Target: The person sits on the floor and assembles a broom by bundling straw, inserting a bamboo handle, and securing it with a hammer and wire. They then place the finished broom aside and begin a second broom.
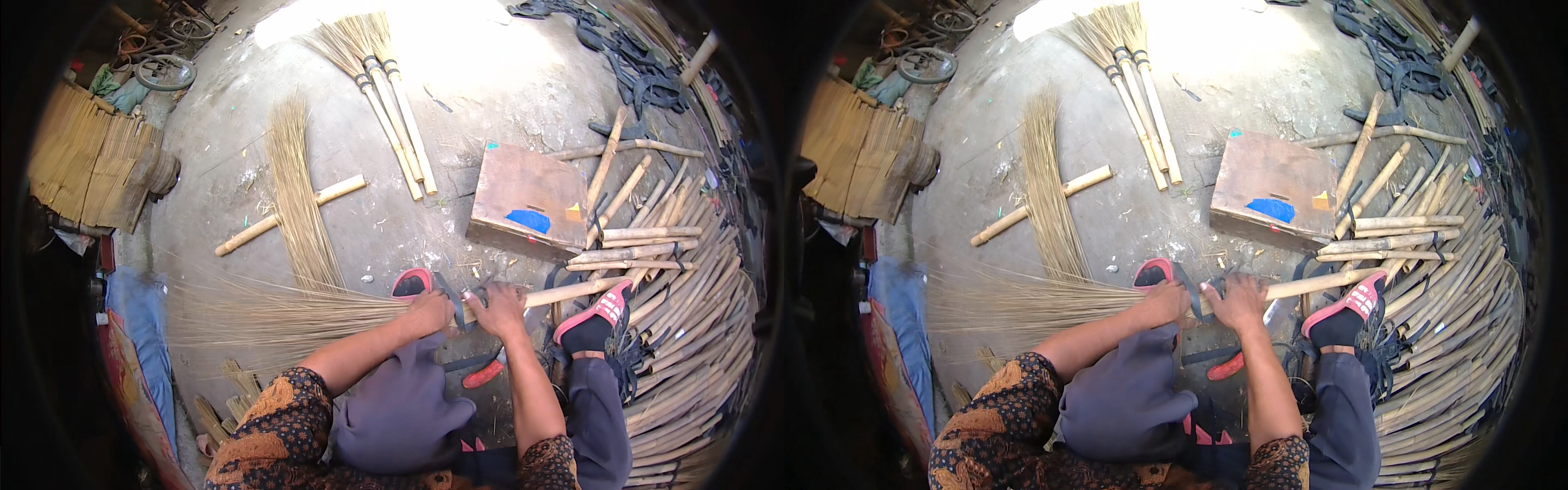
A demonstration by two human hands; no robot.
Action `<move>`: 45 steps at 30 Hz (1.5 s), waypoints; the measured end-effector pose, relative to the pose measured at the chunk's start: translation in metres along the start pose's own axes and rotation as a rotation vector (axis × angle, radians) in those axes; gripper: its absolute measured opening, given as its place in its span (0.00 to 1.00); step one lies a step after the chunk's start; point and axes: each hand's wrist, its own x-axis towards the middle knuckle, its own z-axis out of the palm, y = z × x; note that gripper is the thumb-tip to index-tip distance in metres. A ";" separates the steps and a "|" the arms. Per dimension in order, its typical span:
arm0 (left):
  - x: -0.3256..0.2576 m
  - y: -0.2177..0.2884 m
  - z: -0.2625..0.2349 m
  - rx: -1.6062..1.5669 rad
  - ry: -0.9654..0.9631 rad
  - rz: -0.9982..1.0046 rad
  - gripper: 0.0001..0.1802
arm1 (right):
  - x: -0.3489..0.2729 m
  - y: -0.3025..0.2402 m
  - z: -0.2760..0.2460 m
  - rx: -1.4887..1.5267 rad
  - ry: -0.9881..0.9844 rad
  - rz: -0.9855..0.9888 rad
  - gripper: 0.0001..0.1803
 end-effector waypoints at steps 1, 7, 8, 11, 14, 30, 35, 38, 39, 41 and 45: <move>-0.003 -0.001 0.004 0.024 0.042 0.042 0.40 | 0.008 -0.006 0.003 -0.058 -0.131 -0.005 0.33; -0.001 -0.013 0.026 0.071 0.189 -0.092 0.36 | -0.008 -0.011 0.022 0.158 0.016 -0.217 0.39; 0.002 -0.013 0.028 0.033 0.192 -0.094 0.37 | -0.016 -0.009 0.026 0.108 -0.014 -0.251 0.39; 0.007 -0.010 0.025 -0.047 0.173 -0.079 0.41 | -0.029 -0.003 0.037 0.166 0.160 -0.347 0.26; 0.002 -0.007 0.009 -0.096 0.134 -0.093 0.43 | -0.038 0.000 0.050 0.235 0.419 -0.404 0.17; 0.018 -0.022 -0.008 -0.353 -0.037 0.020 0.37 | -0.093 -0.004 0.079 0.389 0.221 -0.307 0.07; 0.019 -0.030 -0.023 -0.597 -0.173 0.090 0.37 | -0.092 0.002 0.088 0.352 0.113 -0.255 0.08; 0.024 -0.035 -0.025 -0.780 -0.403 0.027 0.34 | -0.087 0.016 0.102 0.248 0.042 -0.202 0.08; 0.025 -0.036 -0.023 -0.779 -0.395 0.015 0.34 | -0.086 0.019 0.106 0.224 0.033 -0.179 0.08; 0.028 -0.037 -0.019 -0.783 -0.396 0.007 0.35 | -0.087 0.018 0.114 0.227 0.024 -0.167 0.08; 0.036 -0.041 -0.013 -0.805 -0.368 0.011 0.31 | -0.100 0.001 0.113 0.267 -0.019 -0.139 0.09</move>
